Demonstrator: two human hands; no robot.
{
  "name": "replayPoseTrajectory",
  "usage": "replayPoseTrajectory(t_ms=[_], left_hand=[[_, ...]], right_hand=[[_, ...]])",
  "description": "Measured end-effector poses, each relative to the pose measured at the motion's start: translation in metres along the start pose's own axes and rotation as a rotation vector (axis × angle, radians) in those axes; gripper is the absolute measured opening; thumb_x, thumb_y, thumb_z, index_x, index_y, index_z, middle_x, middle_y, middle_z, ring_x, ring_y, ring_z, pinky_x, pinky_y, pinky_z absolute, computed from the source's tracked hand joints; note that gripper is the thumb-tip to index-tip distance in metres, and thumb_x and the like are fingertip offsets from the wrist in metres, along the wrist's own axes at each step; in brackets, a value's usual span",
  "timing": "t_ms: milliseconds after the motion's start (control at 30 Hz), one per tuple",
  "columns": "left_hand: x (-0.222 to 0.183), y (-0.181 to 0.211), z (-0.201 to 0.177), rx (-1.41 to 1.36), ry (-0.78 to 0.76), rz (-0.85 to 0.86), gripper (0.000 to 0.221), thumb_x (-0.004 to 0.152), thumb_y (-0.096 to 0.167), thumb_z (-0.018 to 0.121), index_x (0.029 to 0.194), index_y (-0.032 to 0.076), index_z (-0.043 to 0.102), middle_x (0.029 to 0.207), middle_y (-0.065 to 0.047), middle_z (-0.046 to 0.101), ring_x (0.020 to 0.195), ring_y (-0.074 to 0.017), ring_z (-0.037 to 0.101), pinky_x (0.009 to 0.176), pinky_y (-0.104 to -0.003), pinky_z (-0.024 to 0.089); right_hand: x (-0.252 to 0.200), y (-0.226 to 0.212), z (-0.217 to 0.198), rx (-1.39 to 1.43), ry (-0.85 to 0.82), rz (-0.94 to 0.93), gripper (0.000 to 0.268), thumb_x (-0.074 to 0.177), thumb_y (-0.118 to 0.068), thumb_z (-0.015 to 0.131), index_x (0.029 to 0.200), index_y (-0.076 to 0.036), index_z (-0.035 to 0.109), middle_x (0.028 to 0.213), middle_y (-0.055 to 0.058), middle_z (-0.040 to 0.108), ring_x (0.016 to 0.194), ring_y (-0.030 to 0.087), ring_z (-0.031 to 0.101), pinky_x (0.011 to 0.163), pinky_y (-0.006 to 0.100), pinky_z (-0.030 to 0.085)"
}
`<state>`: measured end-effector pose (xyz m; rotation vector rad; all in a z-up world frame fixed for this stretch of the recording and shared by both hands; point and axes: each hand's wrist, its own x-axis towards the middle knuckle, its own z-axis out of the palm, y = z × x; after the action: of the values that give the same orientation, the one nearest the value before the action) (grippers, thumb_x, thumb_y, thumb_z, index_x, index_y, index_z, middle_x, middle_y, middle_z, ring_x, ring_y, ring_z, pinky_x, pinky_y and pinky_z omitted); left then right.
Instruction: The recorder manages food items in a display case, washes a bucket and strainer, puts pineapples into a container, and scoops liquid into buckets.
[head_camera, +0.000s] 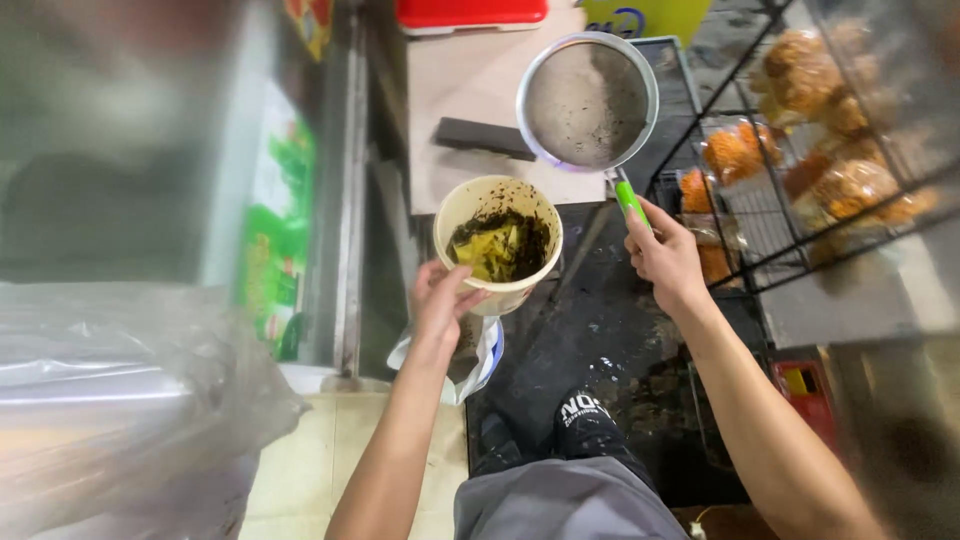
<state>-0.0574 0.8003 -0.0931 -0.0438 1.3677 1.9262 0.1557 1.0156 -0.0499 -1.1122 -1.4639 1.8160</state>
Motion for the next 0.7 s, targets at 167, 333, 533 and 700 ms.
replayPoseTrajectory(t_ms=[167, 333, 533, 700], left_hand=[[0.000, -0.011, -0.044, 0.063, 0.153, -0.014, 0.031, 0.085, -0.001, 0.070, 0.111, -0.004, 0.054, 0.103, -0.015, 0.065, 0.083, -0.0293, 0.075, 0.065, -0.033, 0.069], [-0.018, -0.027, -0.059, 0.045, 0.417, -0.047, 0.035, 0.080, -0.001, 0.070, 0.112, 0.000, 0.057, 0.101, -0.017, 0.069, 0.077, -0.0323, 0.073, 0.059, -0.034, 0.066], [-0.050, -0.064, -0.055, -0.158, 0.622, -0.018, 0.035, 0.083, 0.002, 0.070, 0.113, -0.001, 0.053, 0.108, -0.020, 0.065, 0.086, -0.0326, 0.077, 0.068, -0.034, 0.070], [-0.060, -0.104, -0.053, -0.212, 0.779, -0.001, 0.034, 0.083, -0.001, 0.070, 0.109, -0.003, 0.049, 0.106, -0.022, 0.064, 0.086, -0.0368, 0.074, 0.071, -0.037, 0.070]], right_hand=[[0.141, 0.059, 0.011, -0.353, 0.020, -0.142, 0.034, 0.100, -0.030, 0.072, 0.117, -0.002, 0.072, 0.078, -0.001, 0.061, 0.063, 0.006, 0.051, 0.053, 0.025, 0.039], [0.276, 0.067, 0.041, -0.738, 0.029, -0.399, 0.034, 0.102, -0.034, 0.075, 0.110, -0.001, 0.078, 0.080, 0.011, 0.073, 0.073, 0.014, 0.066, 0.068, 0.037, 0.051], [0.323, 0.079, 0.046, -0.949, -0.171, -0.438, 0.043, 0.105, -0.027, 0.069, 0.143, -0.006, 0.062, 0.111, 0.019, 0.068, 0.090, 0.029, 0.068, 0.076, 0.046, 0.058], [0.151, 0.065, 0.063, -0.587, -0.643, -0.672, 0.025, 0.110, -0.013, 0.064, 0.134, -0.011, 0.057, 0.124, 0.013, 0.065, 0.112, 0.022, 0.063, 0.106, 0.043, 0.054]])
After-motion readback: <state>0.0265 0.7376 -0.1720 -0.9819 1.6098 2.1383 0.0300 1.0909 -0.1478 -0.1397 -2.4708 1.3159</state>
